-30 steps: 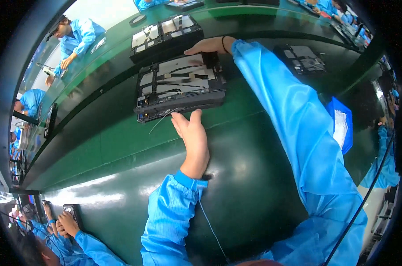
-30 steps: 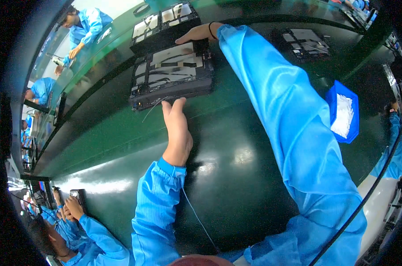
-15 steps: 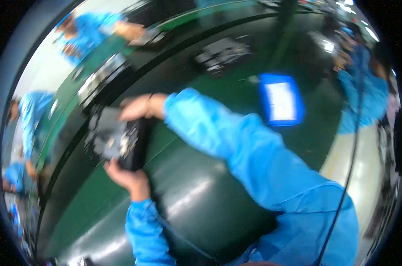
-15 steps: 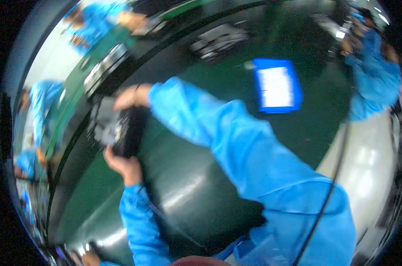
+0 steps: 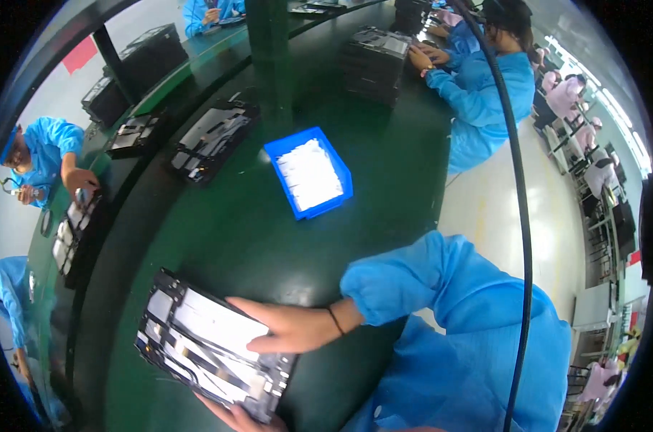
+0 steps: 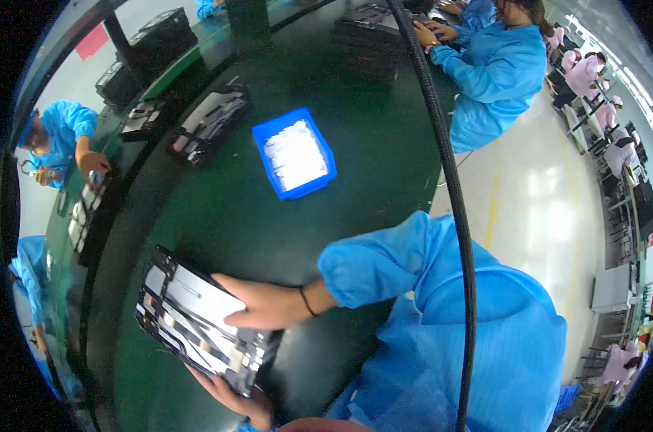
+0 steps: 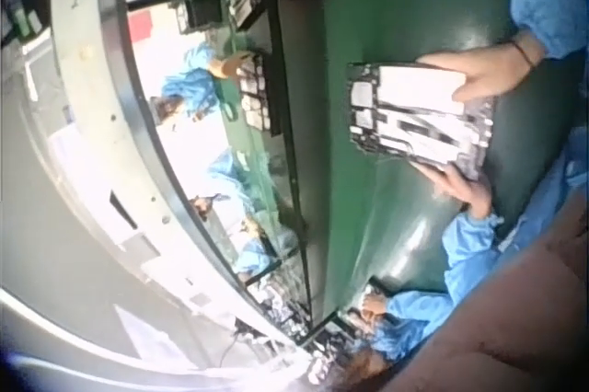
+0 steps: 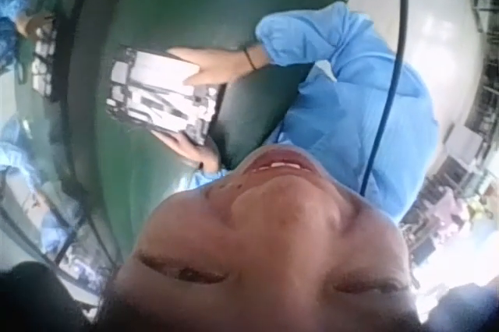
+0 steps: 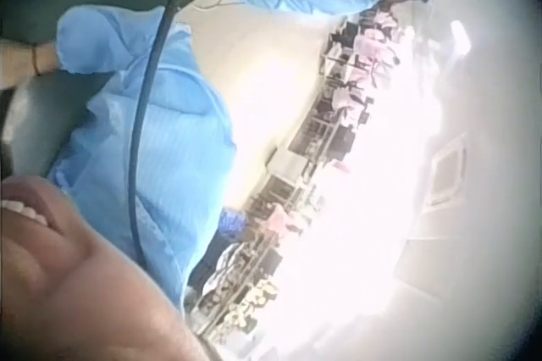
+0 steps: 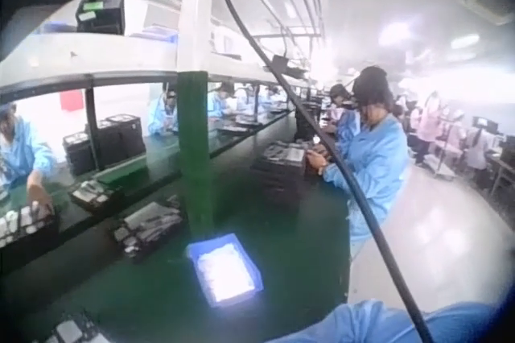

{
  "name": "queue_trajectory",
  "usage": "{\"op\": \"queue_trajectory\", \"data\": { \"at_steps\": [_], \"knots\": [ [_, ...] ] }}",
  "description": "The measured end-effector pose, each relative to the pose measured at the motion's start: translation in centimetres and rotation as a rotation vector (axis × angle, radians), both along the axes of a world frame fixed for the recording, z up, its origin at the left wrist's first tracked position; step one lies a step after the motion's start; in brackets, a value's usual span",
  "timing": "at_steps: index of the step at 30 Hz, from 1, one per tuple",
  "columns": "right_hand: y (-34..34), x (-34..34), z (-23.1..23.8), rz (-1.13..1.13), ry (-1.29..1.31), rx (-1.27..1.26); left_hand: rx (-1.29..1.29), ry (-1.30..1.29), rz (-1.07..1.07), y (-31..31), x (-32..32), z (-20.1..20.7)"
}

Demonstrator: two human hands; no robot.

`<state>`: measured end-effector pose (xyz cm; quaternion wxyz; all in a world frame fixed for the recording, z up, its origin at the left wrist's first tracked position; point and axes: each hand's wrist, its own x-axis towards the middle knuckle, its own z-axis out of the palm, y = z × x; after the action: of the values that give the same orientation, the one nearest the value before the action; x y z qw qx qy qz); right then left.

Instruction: The person assembles electronic tablet devices on a conveyor line by peeling adhesive backings, connecting ribbon cables, and pressing them into the device chassis by hand and using tweezers before placing the devices back on the conveyor belt.

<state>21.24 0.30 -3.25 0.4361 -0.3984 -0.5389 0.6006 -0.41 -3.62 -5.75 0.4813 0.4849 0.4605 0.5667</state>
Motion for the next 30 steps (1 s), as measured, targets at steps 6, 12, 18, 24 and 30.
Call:
{"op": "queue_trajectory", "data": {
  "at_steps": [6,12,18,24,30],
  "knots": [
    [-5.6,4.6,-2.3,-0.079,-0.628,0.359,-0.283,0.288,-0.018,-5.1,2.5,0.4],
    [-4.6,5.7,0.3,0.015,-0.468,0.318,0.211,0.725,-0.067,-1.9,-2.0,3.0],
    [-2.4,3.8,1.9,-0.121,-0.905,0.800,0.287,1.217,-0.135,2.4,-2.2,5.0],
    [-4.0,1.4,5.9,-0.020,-1.196,0.803,0.899,0.984,0.008,1.3,-2.4,3.2],
    [-2.2,-0.9,7.0,0.331,-0.953,0.777,1.284,0.799,0.500,0.9,0.3,-1.4]
  ]
}}
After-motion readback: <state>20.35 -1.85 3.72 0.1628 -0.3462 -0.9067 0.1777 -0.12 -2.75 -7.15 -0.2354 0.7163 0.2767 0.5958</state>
